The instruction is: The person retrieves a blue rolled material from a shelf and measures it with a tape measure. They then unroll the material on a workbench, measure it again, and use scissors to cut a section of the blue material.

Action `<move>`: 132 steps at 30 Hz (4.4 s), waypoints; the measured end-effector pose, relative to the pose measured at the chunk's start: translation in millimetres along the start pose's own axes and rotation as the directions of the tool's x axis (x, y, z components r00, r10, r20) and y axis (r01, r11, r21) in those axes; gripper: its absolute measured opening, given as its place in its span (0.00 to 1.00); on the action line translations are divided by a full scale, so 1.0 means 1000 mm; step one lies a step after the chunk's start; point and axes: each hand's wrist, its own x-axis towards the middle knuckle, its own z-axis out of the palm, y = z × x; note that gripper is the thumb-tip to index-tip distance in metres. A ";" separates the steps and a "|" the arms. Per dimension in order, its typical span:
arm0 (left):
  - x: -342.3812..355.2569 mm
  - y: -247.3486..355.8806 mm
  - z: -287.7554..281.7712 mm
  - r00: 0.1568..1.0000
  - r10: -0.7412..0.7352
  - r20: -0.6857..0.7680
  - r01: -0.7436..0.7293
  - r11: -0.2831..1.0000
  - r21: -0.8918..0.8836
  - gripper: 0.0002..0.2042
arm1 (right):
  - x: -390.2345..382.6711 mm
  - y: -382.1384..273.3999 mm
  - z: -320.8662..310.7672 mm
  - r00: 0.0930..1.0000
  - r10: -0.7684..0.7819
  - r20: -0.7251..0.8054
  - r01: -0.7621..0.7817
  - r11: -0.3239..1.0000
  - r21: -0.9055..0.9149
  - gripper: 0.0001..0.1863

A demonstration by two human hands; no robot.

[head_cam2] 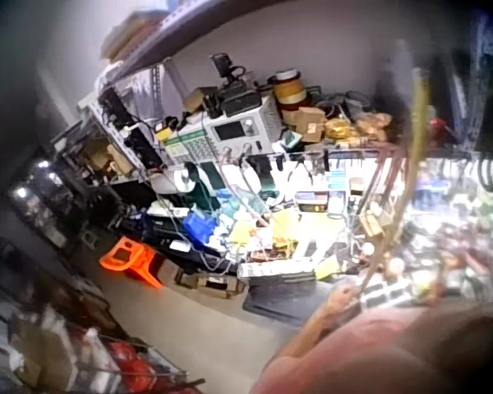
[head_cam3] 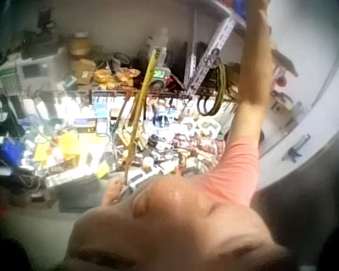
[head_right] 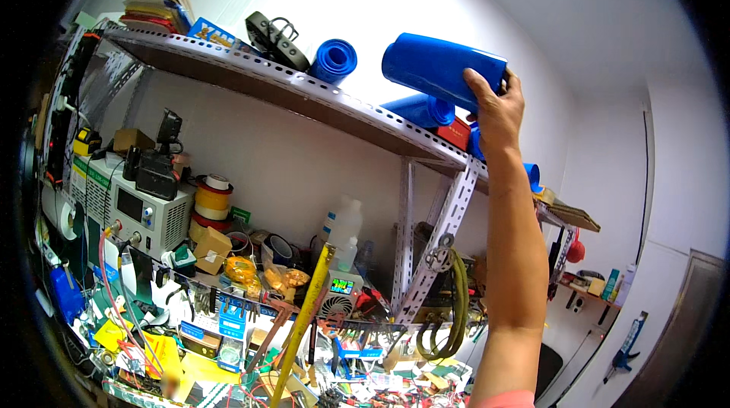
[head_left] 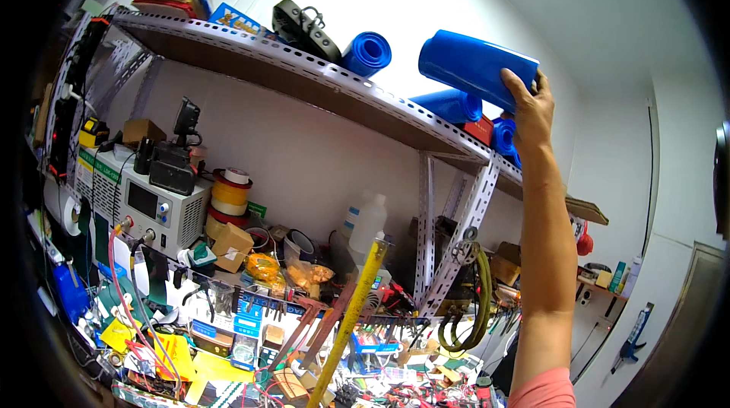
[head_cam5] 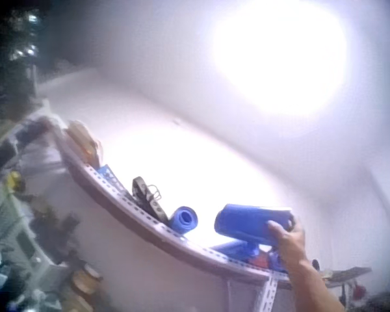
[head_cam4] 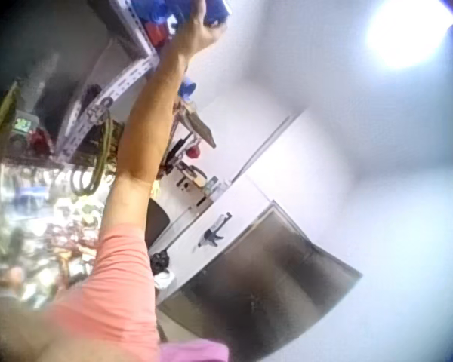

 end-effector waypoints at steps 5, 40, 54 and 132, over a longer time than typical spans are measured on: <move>-0.013 0.029 -0.005 0.995 -0.095 0.018 0.096 0.993 -0.070 0.12 | 0.014 -0.002 0.047 0.959 -0.284 0.009 0.257 0.856 -0.449 0.43; -0.042 -0.030 0.009 0.964 -0.207 -0.167 0.168 0.960 -0.224 0.14 | 0.030 -0.004 0.164 0.997 -0.067 0.042 0.078 0.899 -0.432 0.39; -0.060 -0.002 -0.021 0.940 -0.132 -0.314 0.112 0.990 -0.081 0.18 | -0.102 -0.002 -0.052 0.974 -0.083 0.213 -0.023 0.891 0.453 0.21; 0.015 -0.183 -0.026 0.988 -0.043 -0.151 0.148 0.581 0.800 0.23 | -0.714 -0.280 -0.153 -0.228 0.954 0.193 -0.969 -0.242 0.050 0.23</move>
